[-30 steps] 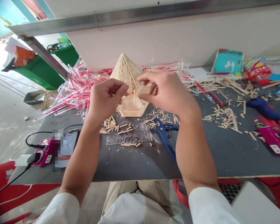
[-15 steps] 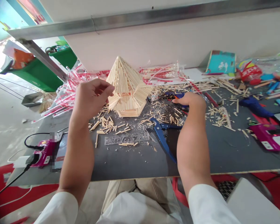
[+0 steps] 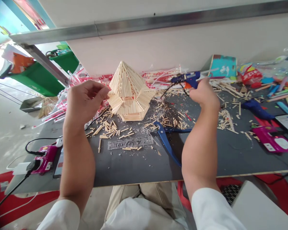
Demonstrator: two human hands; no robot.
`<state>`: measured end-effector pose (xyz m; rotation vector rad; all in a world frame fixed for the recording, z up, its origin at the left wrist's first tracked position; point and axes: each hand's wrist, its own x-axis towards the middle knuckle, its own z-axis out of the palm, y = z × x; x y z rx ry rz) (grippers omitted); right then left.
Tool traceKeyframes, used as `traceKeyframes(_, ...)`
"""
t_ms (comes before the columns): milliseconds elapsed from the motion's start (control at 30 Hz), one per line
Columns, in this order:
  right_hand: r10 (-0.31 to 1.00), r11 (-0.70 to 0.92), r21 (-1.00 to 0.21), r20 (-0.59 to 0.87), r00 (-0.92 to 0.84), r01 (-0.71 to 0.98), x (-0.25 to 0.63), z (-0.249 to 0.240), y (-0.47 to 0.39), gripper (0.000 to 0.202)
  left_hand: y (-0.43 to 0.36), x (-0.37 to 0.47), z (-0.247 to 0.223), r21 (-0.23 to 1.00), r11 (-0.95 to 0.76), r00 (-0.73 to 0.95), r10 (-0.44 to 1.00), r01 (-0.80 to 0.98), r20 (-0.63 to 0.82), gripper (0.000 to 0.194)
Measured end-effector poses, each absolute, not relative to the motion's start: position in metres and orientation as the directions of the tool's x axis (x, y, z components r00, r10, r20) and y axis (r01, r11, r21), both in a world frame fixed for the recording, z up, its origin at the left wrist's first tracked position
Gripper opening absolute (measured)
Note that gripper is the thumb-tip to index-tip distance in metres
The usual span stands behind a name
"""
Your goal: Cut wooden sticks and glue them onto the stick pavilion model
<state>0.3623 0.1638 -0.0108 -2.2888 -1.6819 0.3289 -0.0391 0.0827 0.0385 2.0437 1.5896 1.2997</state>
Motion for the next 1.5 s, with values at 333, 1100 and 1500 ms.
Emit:
traceKeyframes(333, 0.84, 0.111, -0.574, 0.491, 0.232, 0.812, 0.31, 0.045, 0.115, 0.052, 0.081, -0.047, 0.036, 0.674, -0.323, 0.016, 0.908, 0.664, 0.419, 0.009)
traceKeyframes(1100, 0.816, 0.305, -0.214, 0.562, -0.138, 0.928, 0.258, 0.042, 0.119, 0.044, 0.082, -0.051, 0.038, 0.523, -0.332, 0.11, 0.905, 0.785, 0.41, 0.015)
traceKeyframes(1500, 0.807, 0.346, -0.227, 0.567, -0.166, 0.91, 0.258, 0.04, 0.122, 0.037, 0.082, -0.051, 0.039, 0.498, -0.311, 0.102, 0.91, 0.809, 0.402, 0.012)
